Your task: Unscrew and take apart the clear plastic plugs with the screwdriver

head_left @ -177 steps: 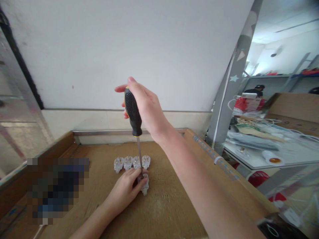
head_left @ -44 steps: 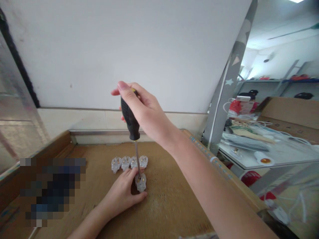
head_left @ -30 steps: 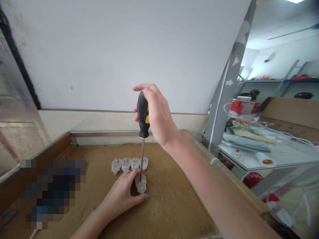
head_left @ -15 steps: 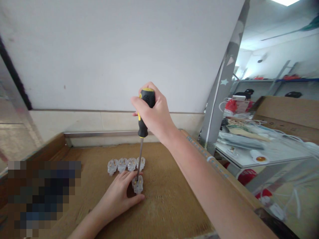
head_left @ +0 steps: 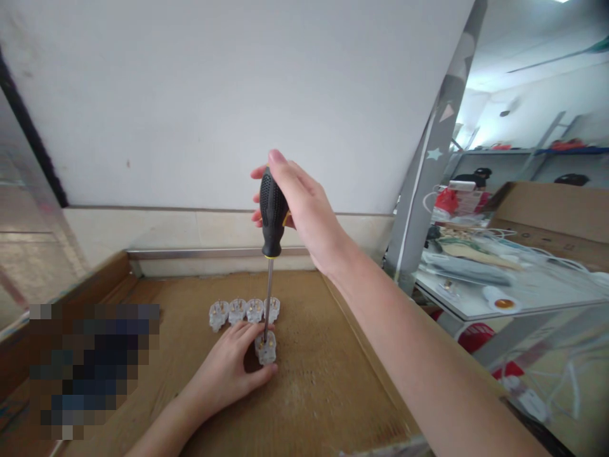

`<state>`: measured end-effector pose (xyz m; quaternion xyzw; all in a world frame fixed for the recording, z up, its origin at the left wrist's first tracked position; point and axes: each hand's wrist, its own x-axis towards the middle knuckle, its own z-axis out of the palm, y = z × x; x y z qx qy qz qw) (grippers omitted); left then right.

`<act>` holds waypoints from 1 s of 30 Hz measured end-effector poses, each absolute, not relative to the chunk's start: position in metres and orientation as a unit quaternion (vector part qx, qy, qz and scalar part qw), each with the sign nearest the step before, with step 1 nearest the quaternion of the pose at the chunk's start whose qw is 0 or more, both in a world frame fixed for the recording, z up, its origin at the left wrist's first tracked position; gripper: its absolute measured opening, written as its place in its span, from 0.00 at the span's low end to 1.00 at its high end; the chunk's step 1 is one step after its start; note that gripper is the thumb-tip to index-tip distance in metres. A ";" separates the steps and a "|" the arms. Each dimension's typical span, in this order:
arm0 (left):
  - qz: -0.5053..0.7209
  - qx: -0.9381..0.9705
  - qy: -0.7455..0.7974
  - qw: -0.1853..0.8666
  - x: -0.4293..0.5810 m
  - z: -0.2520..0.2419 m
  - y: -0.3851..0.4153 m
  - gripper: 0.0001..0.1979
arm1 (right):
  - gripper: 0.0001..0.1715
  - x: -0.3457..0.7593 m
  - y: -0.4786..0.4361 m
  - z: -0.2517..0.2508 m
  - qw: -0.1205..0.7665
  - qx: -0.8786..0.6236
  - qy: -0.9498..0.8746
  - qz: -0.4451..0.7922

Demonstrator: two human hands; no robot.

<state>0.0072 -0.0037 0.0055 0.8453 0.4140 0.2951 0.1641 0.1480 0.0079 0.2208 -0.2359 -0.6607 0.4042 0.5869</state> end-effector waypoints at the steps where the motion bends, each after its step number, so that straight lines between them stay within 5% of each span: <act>1: 0.295 0.843 0.418 0.164 0.007 0.005 -0.004 0.25 | 0.21 0.150 0.008 0.221 0.593 -0.234 -0.657 0.403; 16: 0.290 0.838 0.434 0.158 0.007 0.002 -0.002 0.26 | 0.17 0.148 0.012 0.215 0.598 -0.221 -0.668 0.384; 23: 0.285 0.843 0.434 0.142 0.007 0.000 0.000 0.26 | 0.13 0.142 0.003 0.206 0.726 -0.293 -0.588 0.201; 30: 0.286 0.843 0.434 0.138 0.007 0.000 -0.001 0.25 | 0.16 0.144 -0.021 0.230 0.785 -0.262 -0.534 0.173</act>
